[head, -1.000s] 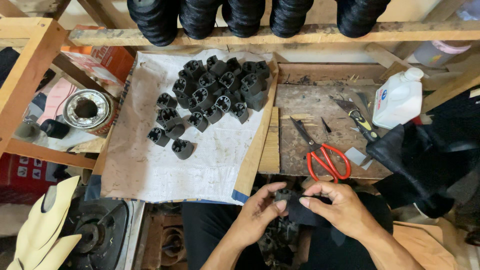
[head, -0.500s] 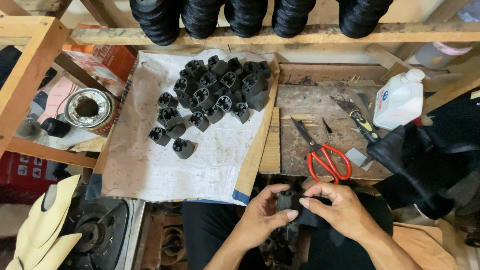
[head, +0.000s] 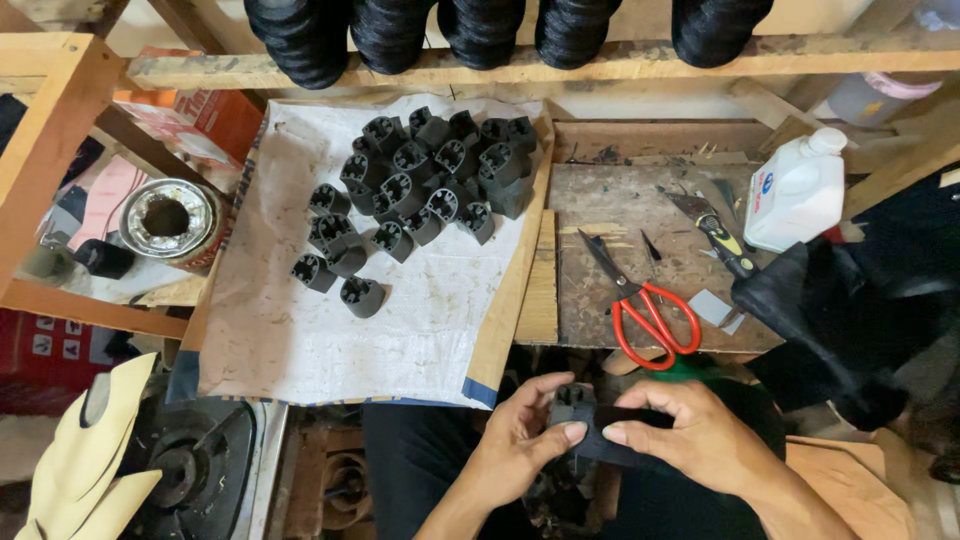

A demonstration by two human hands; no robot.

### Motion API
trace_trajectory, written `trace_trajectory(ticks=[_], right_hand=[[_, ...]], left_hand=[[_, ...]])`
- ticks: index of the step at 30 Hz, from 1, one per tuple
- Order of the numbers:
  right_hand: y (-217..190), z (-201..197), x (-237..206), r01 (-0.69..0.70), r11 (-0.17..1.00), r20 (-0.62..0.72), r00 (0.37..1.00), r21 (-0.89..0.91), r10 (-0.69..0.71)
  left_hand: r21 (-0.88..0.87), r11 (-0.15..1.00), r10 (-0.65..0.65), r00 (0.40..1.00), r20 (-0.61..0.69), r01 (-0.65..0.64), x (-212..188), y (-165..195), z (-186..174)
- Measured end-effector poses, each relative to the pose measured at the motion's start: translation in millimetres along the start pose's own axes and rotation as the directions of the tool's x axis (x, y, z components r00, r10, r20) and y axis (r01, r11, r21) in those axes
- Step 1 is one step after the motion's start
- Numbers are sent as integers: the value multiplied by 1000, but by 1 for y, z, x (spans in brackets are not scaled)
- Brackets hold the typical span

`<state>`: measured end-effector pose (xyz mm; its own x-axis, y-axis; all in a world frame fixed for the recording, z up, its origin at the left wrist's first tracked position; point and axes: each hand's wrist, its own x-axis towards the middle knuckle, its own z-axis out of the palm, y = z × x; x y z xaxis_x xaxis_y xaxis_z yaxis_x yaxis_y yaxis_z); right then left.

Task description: The person repeatedly picks up small black cylindrical objects and trims black fabric or foam around them using red-handled scissors. The person holds each object, cuts the material, and places the object back on the work surface. The process is repeated multiple times throughout the clip.

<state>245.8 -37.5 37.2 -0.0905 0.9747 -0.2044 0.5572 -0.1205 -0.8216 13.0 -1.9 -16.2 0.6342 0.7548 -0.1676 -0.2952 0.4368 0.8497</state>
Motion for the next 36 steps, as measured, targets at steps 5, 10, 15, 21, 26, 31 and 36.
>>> trace_trajectory(ticks=[5, 10, 15, 21, 26, 31, 36], right_hand=[[-1, -1, -4, -51, 999, 0, 999, 10, 51], [-3, 4, -6, -3, 998, -22, 1000, 68, 5], [-4, 3, -10, -32, 999, 11, 999, 14, 31], [3, 3, -11, 127, 987, -36, 992, 98, -124], [12, 10, -10, 105, 984, -52, 994, 140, -99], [16, 17, -10, 122, 952, -64, 992, 281, -108], [14, 14, -8, 165, 959, -72, 986, 231, -153]], left_hand=[[-100, 995, -13, 999, 33, 16, -4, -2, 3], [38, 998, 57, 998, -12, -56, -2, -6, 8], [-91, 996, 18, 999, -48, -22, 1, -9, 4], [-68, 980, 186, 982, 9, -185, -4, -13, -2], [-198, 980, 32, 999, 20, -27, -13, -16, -1], [-301, 953, 67, 992, 107, -32, -15, -18, 0], [-395, 919, 48, 988, 144, 13, -11, -19, -2]])
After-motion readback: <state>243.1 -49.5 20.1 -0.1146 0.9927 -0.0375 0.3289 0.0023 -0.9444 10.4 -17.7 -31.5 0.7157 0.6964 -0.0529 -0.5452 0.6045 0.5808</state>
